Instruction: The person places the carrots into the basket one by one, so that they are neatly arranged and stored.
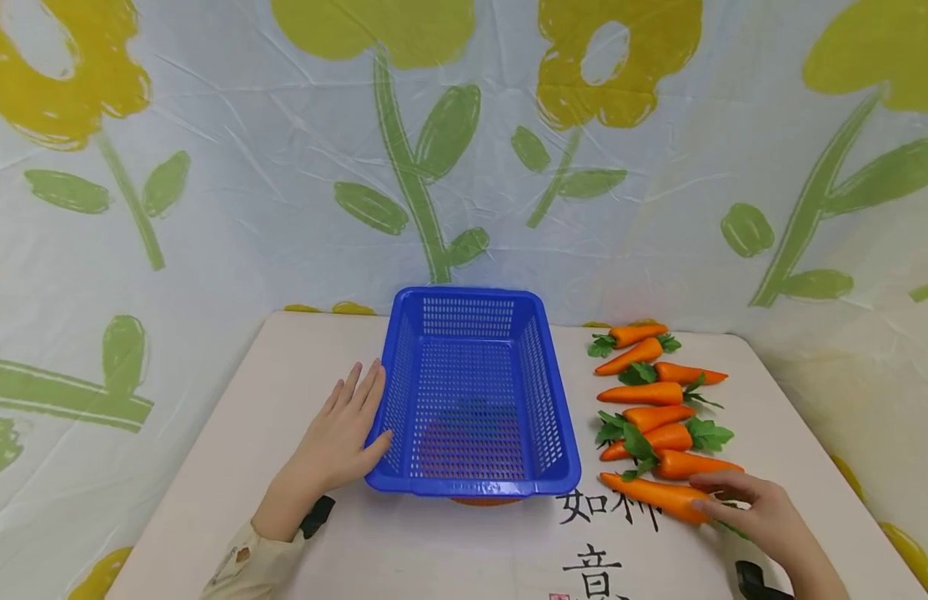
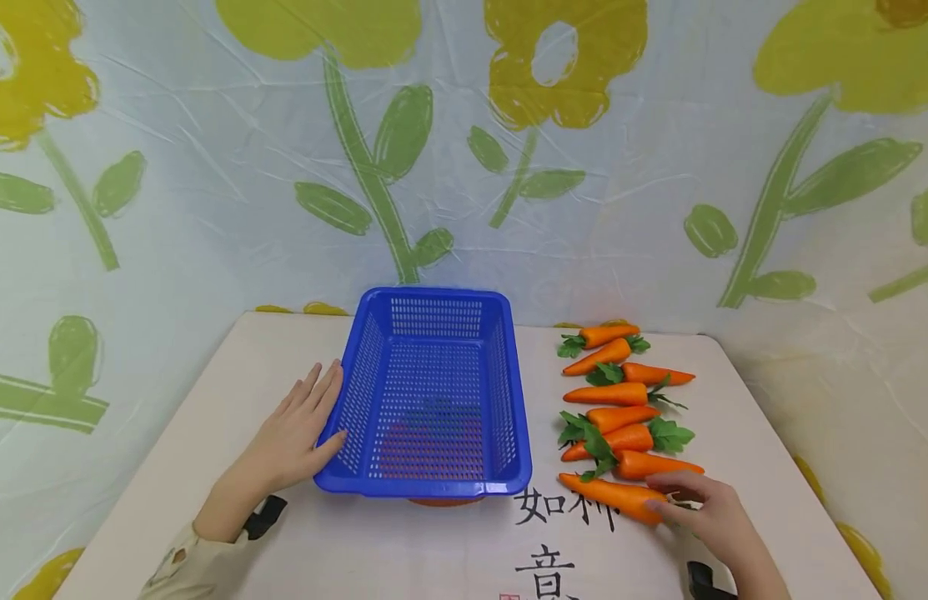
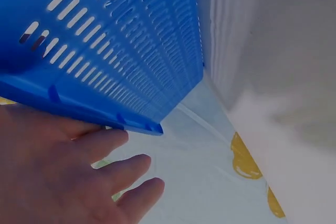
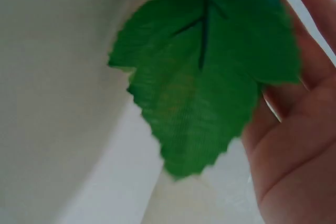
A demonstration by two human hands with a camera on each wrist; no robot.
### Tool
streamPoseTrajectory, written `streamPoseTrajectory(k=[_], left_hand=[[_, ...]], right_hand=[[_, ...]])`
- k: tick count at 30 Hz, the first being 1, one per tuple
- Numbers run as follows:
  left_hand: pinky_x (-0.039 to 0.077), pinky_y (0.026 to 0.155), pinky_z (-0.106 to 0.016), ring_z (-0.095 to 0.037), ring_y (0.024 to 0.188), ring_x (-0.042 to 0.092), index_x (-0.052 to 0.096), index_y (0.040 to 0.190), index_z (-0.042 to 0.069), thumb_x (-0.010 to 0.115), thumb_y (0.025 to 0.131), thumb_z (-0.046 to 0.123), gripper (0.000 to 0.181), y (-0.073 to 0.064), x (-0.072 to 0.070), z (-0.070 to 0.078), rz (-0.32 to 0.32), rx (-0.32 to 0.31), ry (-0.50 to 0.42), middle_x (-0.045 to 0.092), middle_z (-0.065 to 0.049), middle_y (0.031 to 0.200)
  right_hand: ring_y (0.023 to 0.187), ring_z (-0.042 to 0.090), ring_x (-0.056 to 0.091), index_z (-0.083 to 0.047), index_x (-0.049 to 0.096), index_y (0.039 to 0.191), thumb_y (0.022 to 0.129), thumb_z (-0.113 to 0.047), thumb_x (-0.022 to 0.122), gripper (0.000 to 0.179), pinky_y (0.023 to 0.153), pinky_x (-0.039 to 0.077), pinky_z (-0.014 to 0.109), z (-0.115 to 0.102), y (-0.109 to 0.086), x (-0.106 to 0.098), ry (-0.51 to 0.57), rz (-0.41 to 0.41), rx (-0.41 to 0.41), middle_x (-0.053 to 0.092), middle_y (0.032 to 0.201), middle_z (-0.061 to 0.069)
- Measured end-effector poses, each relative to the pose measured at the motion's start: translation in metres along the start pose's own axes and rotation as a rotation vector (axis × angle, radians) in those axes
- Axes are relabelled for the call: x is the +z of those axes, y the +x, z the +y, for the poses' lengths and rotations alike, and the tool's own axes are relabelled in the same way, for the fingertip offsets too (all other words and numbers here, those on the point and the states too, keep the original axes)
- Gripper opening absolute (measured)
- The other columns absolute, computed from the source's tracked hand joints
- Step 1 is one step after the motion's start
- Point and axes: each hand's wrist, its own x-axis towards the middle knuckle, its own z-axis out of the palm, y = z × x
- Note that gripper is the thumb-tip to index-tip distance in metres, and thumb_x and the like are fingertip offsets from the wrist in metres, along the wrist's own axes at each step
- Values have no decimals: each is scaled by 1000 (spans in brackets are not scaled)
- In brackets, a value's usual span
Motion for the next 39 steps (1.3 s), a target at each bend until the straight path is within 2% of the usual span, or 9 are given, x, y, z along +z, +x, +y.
streamPoseTrajectory(k=[2,4,7,12,17,25,29,35,39], left_hand=[[17,117,-59,-42,149,7,15,155,-8,54,90,28,84,2,0,0,-5,-5,-25,15,-22,163],[17,117,-59,-41,150,6,13,155,-9,53,88,25,85,3,0,2,-16,-12,-53,12,-23,163],[15,118,-58,-40,150,4,9,155,-10,52,88,22,85,4,0,4,-32,-22,-79,8,-23,163],[14,119,-55,-37,150,1,6,155,-8,50,90,20,84,5,1,7,-45,-38,-86,4,-22,164],[13,119,-54,-37,150,2,6,155,-9,49,90,20,84,4,1,5,-42,-41,-97,3,-22,164],[11,120,-54,-36,151,0,4,156,-8,49,90,20,84,7,3,2,-40,-45,-102,2,-22,164],[12,119,-55,-37,150,1,5,155,-8,49,90,20,84,8,3,2,-32,-46,-102,3,-22,164],[11,120,-53,-38,150,1,5,155,-10,49,90,19,84,8,1,6,-41,-47,-113,2,-23,164],[10,120,-53,-38,150,0,4,154,-10,50,90,19,85,8,0,8,-52,-55,-126,0,-23,164]], right_hand=[[89,1,63,-5,72,115,83,-24,79,38,73,54,25,2,0,1,-2,-69,24,71,111,3],[91,1,62,-3,69,121,82,-28,80,47,77,54,24,4,1,2,14,-128,58,68,118,10],[91,-1,60,-1,67,124,80,-30,82,55,77,54,23,6,3,3,9,-174,95,65,123,15],[93,8,61,0,65,126,77,-32,84,62,77,53,24,7,3,2,-32,-192,141,63,126,18],[98,22,60,-1,67,123,78,-31,84,58,79,53,31,6,5,2,-68,-198,158,62,126,19],[99,26,59,-1,67,122,78,-34,84,57,81,54,40,4,5,3,-83,-191,169,62,125,19],[98,22,59,-3,69,120,78,-36,83,55,82,53,40,4,4,2,-97,-181,144,63,124,18],[97,0,53,-9,71,117,78,-33,83,47,82,50,35,6,1,-4,-122,-140,74,65,123,14],[97,-7,49,-14,73,116,77,-32,84,45,82,48,31,6,-1,-6,-128,-112,31,66,122,9]])
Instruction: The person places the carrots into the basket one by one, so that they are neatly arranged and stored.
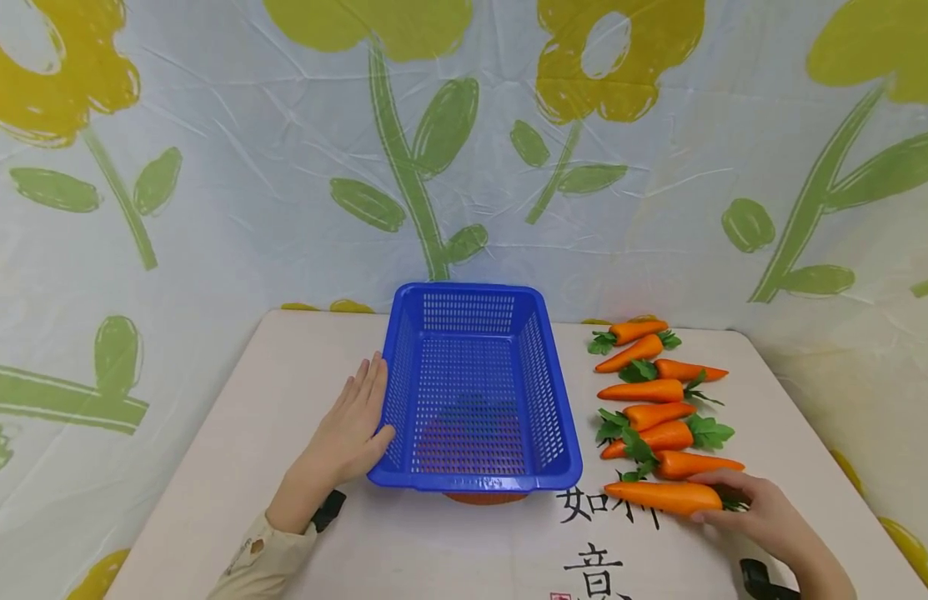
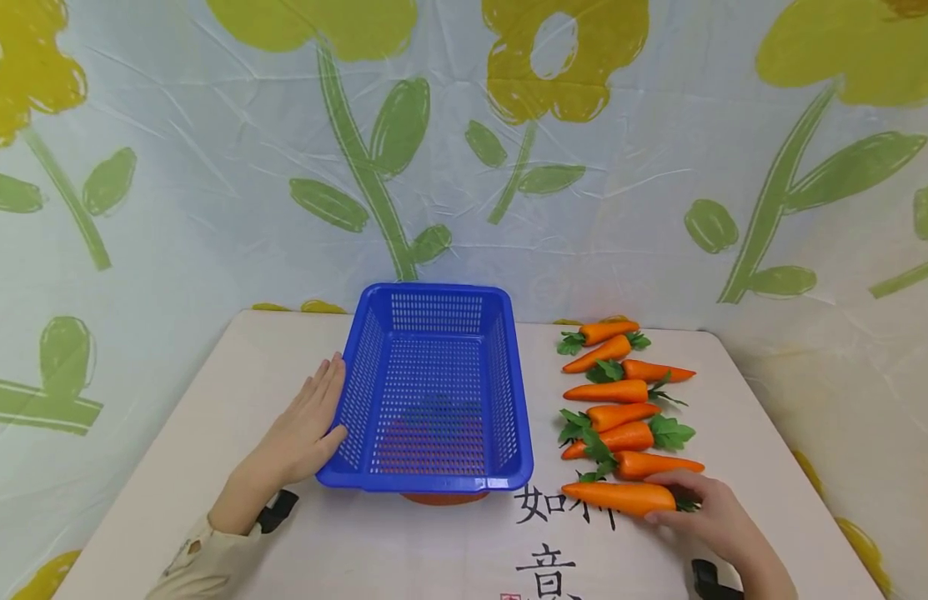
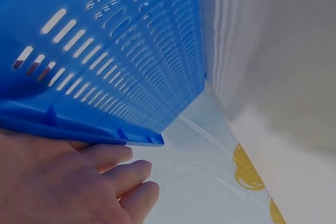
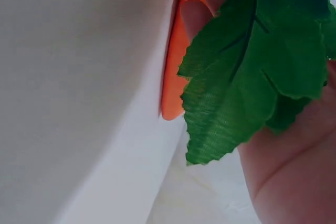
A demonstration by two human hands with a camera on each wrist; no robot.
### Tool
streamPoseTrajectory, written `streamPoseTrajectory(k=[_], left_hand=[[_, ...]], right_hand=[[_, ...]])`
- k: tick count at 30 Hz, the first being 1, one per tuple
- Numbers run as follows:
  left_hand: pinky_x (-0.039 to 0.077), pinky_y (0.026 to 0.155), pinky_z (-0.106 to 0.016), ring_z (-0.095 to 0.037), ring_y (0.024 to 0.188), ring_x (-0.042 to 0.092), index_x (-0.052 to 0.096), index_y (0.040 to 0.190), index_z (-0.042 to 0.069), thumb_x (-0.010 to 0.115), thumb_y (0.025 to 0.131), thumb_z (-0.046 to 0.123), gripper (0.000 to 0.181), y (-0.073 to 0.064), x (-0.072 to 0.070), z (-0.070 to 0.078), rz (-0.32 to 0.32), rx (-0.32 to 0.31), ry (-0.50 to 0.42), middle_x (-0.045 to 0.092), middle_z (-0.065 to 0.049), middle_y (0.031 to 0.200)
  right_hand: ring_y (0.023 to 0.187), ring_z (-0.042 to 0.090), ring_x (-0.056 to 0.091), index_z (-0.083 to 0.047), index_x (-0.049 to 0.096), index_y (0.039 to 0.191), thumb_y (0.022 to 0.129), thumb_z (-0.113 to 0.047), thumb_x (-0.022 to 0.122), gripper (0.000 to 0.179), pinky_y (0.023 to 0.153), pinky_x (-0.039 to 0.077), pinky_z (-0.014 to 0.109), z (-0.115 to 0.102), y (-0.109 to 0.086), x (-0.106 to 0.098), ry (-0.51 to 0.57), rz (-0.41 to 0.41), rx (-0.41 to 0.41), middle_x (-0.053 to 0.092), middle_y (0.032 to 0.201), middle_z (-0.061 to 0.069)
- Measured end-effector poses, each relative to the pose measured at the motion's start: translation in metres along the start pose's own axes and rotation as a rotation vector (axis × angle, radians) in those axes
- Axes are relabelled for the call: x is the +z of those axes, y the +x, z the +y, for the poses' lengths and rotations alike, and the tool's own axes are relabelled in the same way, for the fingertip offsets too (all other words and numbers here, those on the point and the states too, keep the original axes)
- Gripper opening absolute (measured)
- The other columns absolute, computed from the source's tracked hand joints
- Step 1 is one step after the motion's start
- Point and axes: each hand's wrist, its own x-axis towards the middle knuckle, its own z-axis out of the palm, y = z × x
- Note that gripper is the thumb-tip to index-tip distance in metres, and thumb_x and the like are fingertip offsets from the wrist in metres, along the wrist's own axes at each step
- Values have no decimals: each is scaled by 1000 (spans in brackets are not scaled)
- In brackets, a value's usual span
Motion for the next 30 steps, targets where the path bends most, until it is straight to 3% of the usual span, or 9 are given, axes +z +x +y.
streamPoseTrajectory(k=[8,16,24,30], left_hand=[[9,120,-55,-37,150,-1,2,154,-10,50,90,20,85,0,0,3,-1,-10,-7,-3,-22,164],[8,120,-55,-37,150,-3,3,155,-8,50,90,20,86,0,2,2,0,-4,-11,-3,-21,164],[10,119,-55,-38,150,1,5,155,-9,51,91,20,84,0,1,2,3,-1,2,3,-23,164],[9,120,-54,-37,151,0,6,155,-9,51,91,21,84,0,0,2,1,-3,18,2,-23,164]], right_hand=[[93,-9,52,-9,72,114,76,-26,85,43,76,47,16,-1,2,-6,10,67,-78,69,109,-7],[92,-8,57,-4,72,112,77,-10,83,37,76,46,7,-6,9,-16,85,142,-230,65,104,-20],[93,-9,57,-3,71,111,76,-6,83,38,79,43,4,-17,17,-26,95,202,-315,63,107,-24],[91,-8,59,-4,71,112,76,-4,83,38,81,43,4,-27,22,-34,92,225,-349,65,104,-19]])
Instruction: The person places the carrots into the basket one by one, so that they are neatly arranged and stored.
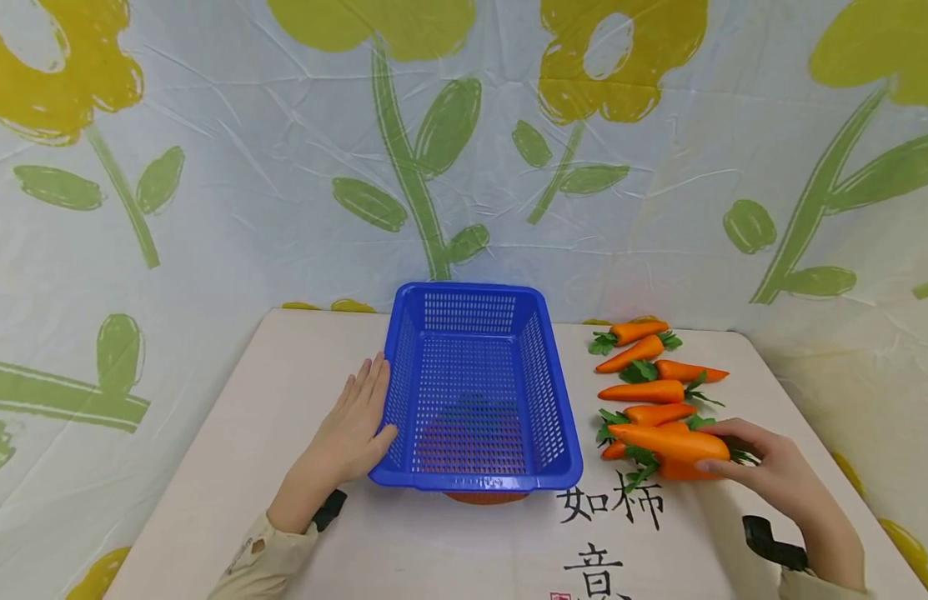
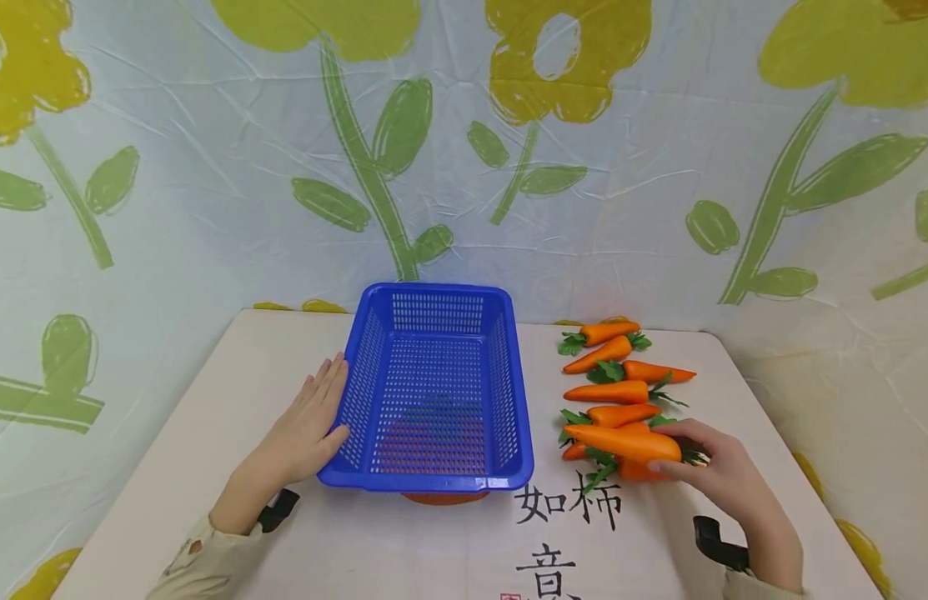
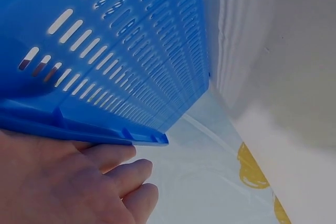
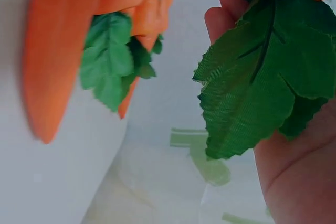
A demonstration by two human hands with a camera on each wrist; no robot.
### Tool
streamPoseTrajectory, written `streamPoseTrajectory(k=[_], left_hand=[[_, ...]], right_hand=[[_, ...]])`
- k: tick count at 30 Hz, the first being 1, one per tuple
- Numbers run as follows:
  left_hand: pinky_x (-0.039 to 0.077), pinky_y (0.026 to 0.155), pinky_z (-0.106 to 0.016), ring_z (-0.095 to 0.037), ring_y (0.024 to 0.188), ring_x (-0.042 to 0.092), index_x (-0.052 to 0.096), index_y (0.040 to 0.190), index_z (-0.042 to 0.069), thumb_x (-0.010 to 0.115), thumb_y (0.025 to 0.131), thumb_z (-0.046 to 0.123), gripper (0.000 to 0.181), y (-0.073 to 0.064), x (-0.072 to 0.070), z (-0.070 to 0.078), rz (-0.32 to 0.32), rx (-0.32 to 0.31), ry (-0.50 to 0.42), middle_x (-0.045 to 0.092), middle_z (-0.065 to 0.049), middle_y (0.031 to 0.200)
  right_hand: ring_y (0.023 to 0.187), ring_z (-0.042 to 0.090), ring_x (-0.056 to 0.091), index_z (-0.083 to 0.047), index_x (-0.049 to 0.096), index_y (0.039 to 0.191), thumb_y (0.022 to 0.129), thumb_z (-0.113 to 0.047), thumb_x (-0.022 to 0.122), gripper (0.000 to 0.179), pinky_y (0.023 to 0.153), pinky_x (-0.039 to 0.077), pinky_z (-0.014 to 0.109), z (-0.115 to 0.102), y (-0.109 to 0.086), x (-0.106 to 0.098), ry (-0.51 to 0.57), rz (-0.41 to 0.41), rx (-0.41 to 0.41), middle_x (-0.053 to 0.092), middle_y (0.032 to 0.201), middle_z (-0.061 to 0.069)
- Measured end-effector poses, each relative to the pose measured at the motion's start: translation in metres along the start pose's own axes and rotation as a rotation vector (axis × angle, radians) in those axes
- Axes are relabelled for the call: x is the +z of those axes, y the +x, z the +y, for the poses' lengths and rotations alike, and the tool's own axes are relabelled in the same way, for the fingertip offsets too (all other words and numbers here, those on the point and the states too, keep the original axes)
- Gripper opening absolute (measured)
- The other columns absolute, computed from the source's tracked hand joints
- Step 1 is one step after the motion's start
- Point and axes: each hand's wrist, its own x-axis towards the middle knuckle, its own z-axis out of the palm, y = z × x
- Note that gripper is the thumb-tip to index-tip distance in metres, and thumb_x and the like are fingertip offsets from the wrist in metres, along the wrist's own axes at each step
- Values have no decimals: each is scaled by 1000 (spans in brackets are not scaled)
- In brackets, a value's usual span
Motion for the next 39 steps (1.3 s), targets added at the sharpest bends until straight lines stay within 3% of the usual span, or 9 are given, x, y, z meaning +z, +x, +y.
streamPoseTrajectory(k=[5,12,22,28,33,39], left_hand=[[10,120,-54,-38,150,0,6,155,-9,52,91,21,85,0,0,0,1,-2,13,2,-23,164],[9,120,-54,-37,151,-2,4,155,-8,52,91,21,85,0,0,0,-13,-9,11,-3,-20,164],[9,120,-55,-38,150,-1,5,155,-9,53,91,21,85,0,-1,0,-12,-2,0,-1,-22,164],[10,120,-55,-38,150,-1,5,155,-9,53,91,22,86,1,-1,0,-14,-1,3,1,-23,164],[10,120,-55,-38,150,-1,5,155,-9,53,91,22,86,1,-1,0,-17,0,4,-1,-22,164],[10,119,-55,-39,150,0,5,155,-10,53,90,21,85,1,-1,0,-12,1,-7,1,-24,163]], right_hand=[[94,-9,58,-6,70,115,77,-5,82,40,82,42,3,-8,9,-5,2,10,-16,65,107,-20],[96,-9,58,-3,70,114,73,3,83,43,85,42,4,-18,25,-9,12,48,-108,65,108,-18],[95,-9,55,-4,70,116,75,-3,84,44,82,40,4,-39,50,-12,-34,93,-81,63,109,-19],[94,-5,54,-8,70,119,78,-7,83,42,80,40,5,-57,66,-10,-43,140,-75,64,106,-13],[94,-4,53,-4,69,120,77,-6,83,44,81,40,6,-75,81,-9,-63,173,-135,64,109,-11],[90,1,55,-6,70,120,78,-6,83,43,76,42,10,-95,100,-5,-33,191,-124,67,107,3]])
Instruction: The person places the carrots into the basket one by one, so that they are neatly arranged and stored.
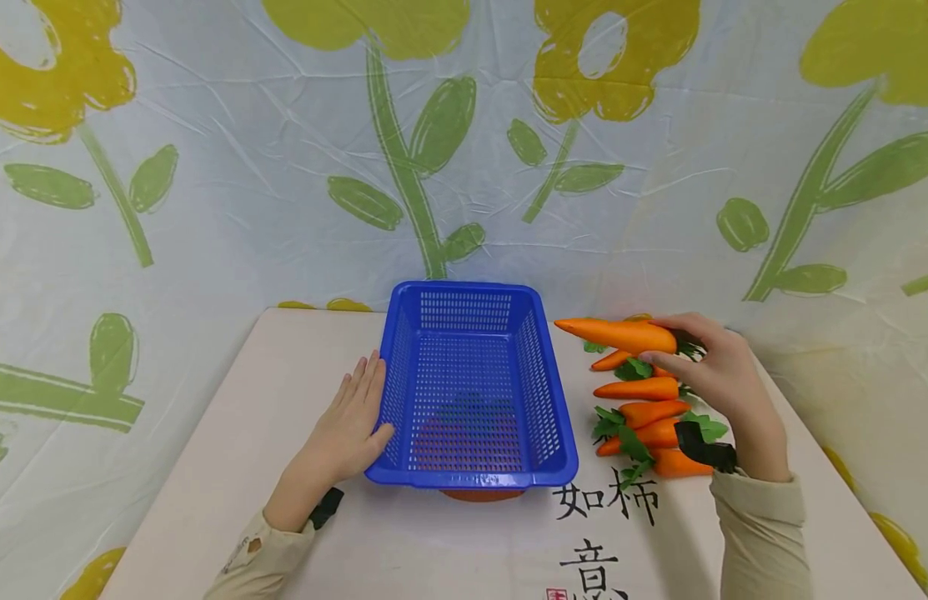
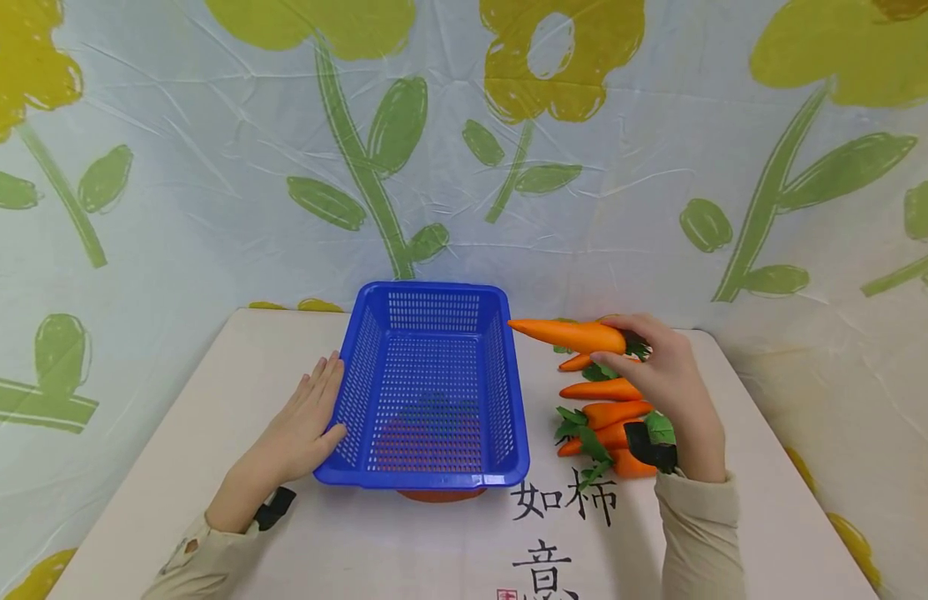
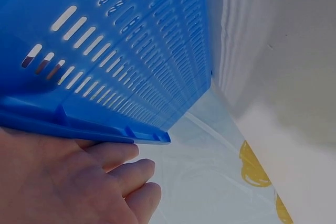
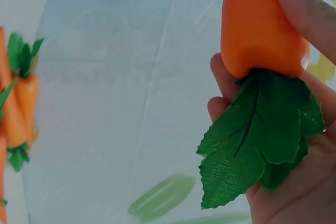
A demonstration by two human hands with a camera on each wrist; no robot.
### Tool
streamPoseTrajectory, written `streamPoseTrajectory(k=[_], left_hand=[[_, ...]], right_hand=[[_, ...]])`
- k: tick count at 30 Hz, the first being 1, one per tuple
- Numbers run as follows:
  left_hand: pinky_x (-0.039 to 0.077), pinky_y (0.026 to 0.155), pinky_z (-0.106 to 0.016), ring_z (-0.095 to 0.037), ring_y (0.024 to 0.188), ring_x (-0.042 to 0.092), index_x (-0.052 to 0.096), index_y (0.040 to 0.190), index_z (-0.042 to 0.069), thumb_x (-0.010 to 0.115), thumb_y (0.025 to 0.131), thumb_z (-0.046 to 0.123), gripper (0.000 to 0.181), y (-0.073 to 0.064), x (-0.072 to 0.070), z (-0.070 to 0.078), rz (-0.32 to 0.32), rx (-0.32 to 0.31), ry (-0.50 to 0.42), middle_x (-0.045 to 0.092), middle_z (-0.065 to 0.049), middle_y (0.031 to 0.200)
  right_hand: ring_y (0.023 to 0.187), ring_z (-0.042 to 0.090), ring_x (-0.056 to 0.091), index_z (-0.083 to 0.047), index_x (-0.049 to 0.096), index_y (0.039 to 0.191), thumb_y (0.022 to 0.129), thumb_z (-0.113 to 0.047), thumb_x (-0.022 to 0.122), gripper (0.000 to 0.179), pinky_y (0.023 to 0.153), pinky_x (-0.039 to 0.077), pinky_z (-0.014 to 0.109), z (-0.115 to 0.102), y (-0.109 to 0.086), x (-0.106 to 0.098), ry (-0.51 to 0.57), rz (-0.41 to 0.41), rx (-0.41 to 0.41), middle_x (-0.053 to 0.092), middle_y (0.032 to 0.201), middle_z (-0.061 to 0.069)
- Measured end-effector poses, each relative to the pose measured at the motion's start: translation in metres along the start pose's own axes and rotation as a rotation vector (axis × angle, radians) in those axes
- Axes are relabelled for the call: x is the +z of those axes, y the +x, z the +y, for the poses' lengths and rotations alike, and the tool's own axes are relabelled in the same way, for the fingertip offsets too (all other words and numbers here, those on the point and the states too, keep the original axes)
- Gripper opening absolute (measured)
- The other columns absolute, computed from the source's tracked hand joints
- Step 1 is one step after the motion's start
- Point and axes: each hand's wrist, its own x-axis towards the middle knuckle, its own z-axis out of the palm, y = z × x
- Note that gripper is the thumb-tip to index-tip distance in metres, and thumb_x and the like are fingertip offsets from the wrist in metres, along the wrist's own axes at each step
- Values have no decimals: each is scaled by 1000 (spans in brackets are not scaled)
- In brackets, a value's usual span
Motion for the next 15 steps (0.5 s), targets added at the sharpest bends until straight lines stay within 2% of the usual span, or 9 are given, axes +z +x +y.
streamPoseTrajectory(k=[7,10,15], left_hand=[[10,119,-55,-39,150,0,6,155,-10,53,90,20,85,0,0,1,0,-3,1,1,-24,163],[10,119,-55,-39,150,0,6,155,-10,53,90,21,85,0,0,1,1,-4,9,2,-24,163],[9,119,-56,-39,150,0,6,154,-10,53,91,20,84,-1,-1,2,-1,-6,8,1,-24,163]], right_hand=[[91,5,53,-3,69,121,82,-8,80,41,78,43,16,-16,21,13,16,2,-44,67,108,10],[93,7,53,-3,69,121,82,-9,80,41,80,43,19,-22,31,19,23,4,-30,67,109,10],[97,19,56,-3,68,123,83,-11,80,43,83,45,26,-31,47,32,50,-16,3,67,114,12]])
